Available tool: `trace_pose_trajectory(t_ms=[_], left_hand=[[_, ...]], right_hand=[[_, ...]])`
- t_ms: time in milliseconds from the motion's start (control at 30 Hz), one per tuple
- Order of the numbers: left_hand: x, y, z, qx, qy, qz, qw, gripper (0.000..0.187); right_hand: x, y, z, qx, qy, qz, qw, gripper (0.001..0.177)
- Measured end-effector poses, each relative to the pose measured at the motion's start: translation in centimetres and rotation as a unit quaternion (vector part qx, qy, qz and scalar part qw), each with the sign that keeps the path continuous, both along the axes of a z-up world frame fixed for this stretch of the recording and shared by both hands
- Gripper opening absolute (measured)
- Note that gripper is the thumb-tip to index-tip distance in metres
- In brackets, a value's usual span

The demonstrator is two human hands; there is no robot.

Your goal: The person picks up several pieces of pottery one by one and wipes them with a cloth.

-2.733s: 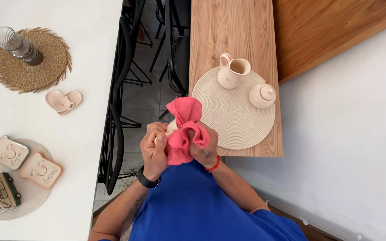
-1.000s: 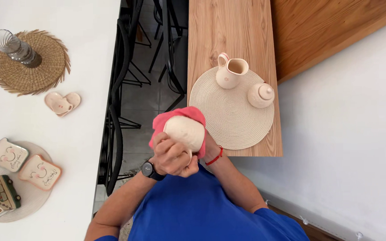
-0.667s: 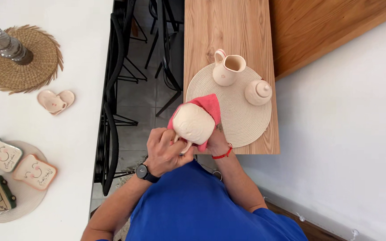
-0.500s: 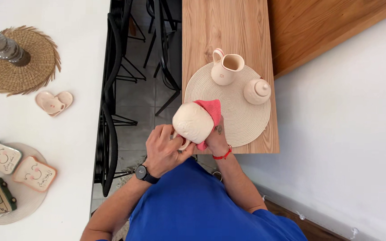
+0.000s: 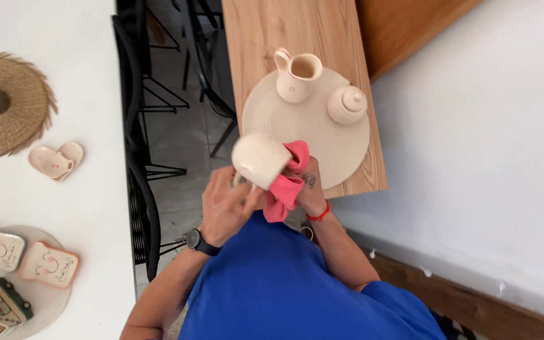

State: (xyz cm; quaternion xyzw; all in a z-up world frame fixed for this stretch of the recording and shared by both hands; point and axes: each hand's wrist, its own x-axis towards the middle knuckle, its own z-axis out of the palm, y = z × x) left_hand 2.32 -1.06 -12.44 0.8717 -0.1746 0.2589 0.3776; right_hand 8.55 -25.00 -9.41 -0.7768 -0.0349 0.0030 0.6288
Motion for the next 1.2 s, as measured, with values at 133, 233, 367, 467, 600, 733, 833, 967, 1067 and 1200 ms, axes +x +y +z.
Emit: trace_pose_trajectory(t_ms=[133,233,367,467,600,733,833,967,1067,1200], left_hand=[[0.6,0.6,-1.5,-0.176,0.145,-0.050,0.972,0.062],[1.8,0.2,-0.4,-0.212,0.215,-0.105,0.947,0.059],[4.0,-1.1,-5.2,-0.225,0.262,-0.118,0.931,0.064],[5.7,-2.6,-4.6,-0.238,0.311,-0.116,0.913,0.059],[7.6,-4.4,-6.3,-0.206,0.369,-0.121,0.898,0.070],[9.3,-6.9,-9.0,-0.180,0.391,-0.129,0.893,0.075],[9.8,-9.2,-8.9,-0.177,0.381,-0.142,0.896,0.073],[11.3,-10.8,-9.0,-0.181,0.376,-0.137,0.898,0.073],[12.6,-11.6,-9.3,-0.183,0.378,-0.134,0.897,0.074],[13.5,-12.5,-9.7,-0.162,0.372,-0.134,0.904,0.074]], right_hand=[[-2.5,-0.1,6.0,0.028,0.078,-0.058,0.995,0.039],[-4.6,-7.9,-2.4,-0.055,0.114,-0.026,0.992,0.047],[-7.7,-15.2,-7.9,0.081,0.106,0.041,0.990,0.045],[-8.1,-16.1,-6.0,0.281,0.087,0.157,0.943,0.046],[-7.5,-15.5,-4.0,0.204,0.052,0.209,0.955,0.048],[-10.0,-18.3,-13.5,0.336,0.092,0.169,0.922,0.069],[-10.3,-21.2,-20.4,0.431,0.123,0.143,0.882,0.098],[-8.3,-21.8,-20.6,0.443,0.139,0.041,0.885,0.051],[-4.9,-15.7,-2.2,0.256,-0.030,0.062,0.964,0.028],[-3.7,-20.3,-7.0,0.174,-0.016,0.066,0.982,0.063]])
